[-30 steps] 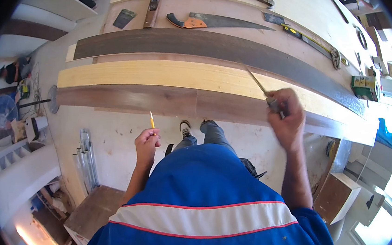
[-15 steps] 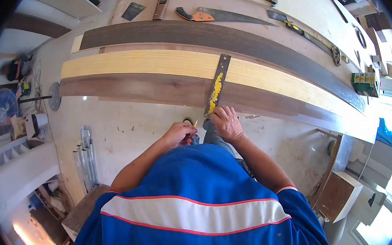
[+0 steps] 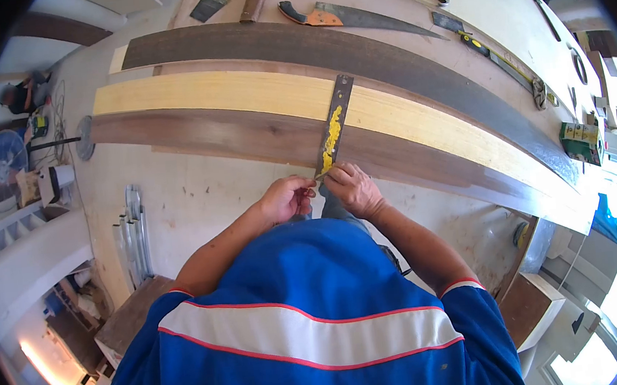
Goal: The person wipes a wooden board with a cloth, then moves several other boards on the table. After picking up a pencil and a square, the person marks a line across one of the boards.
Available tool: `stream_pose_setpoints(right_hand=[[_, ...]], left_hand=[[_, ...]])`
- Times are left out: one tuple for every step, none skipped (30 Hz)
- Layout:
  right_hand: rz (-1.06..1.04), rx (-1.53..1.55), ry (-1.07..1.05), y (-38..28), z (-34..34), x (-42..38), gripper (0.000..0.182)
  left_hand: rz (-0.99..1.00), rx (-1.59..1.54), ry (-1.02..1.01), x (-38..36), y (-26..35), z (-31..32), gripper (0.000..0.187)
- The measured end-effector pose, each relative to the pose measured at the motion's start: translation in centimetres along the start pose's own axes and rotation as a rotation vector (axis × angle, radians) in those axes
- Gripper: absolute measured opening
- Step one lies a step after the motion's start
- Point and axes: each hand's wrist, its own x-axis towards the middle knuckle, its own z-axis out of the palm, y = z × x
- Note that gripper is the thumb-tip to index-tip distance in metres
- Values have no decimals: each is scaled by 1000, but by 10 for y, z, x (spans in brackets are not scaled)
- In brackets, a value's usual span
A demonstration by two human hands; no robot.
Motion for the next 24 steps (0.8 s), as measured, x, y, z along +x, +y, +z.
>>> stream_pose_setpoints(right_hand=[[21, 14, -7, 2, 1, -1, 32], [42, 29, -13, 4, 1, -1, 32], [64, 43, -20, 5, 1, -2, 32], [94, 44, -10, 6, 1, -2, 34], [124, 45, 0, 7, 1, -3, 37], [154, 48, 10, 8, 0, -2, 39], [161, 15, 5, 8, -3, -2, 43], [167, -18, 0, 7, -7, -1, 46], [173, -52, -4, 7, -11, -2, 50], [195, -49, -35, 8, -12, -4, 52], [216, -46, -66, 10, -13, -7, 55], [238, -42, -97, 12, -14, -10, 57], [236, -48, -104, 13, -14, -11, 58], [234, -54, -111, 13, -15, -12, 58], [231, -60, -118, 14, -15, -12, 59], [232, -49, -116, 15, -14, -13, 58], [234, -38, -115, 16, -14, -13, 57], [236, -27, -114, 17, -14, -14, 56], [232, -13, -119, 19, -15, -14, 56], [229, 2, -124, 21, -16, -15, 57], [226, 15, -129, 22, -16, -15, 57], [233, 24, -125, 21, -16, -16, 57], [239, 32, -122, 20, -15, -16, 57], [244, 39, -119, 20, -15, -17, 57]], left_hand=[[-3, -37, -1, 3, 1, 2, 14], [1, -7, 23, 5, 2, 4, 14], [5, 23, 47, 7, 2, 6, 14], [10, 53, 72, 9, 2, 7, 14], [12, 81, 84, 12, 2, 8, 15], [13, 109, 97, 15, 2, 10, 15], [15, 138, 108, 16, 2, 11, 16], [26, 158, 126, 17, 2, 11, 16], [37, 179, 143, 18, 2, 12, 17], [48, 199, 160, 18, 1, 13, 17], [67, 215, 168, 19, 1, 15, 17], [87, 230, 177, 20, 1, 16, 17], [104, 245, 187, 21, 0, 17, 17], [113, 252, 192, 22, -1, 17, 16], [124, 258, 197, 23, 0, 17, 16], [137, 265, 202, 24, 0, 18, 16], [138, 258, 204, 24, 0, 19, 16], [139, 250, 206, 24, 0, 19, 16], [138, 243, 207, 24, 0, 20, 16], [144, 248, 204, 24, 0, 20, 16], [151, 254, 199, 23, 0, 20, 16], [158, 258, 194, 24, 0, 20, 16], [167, 274, 191, 24, -1, 19, 16], [176, 289, 187, 25, -1, 19, 17]])
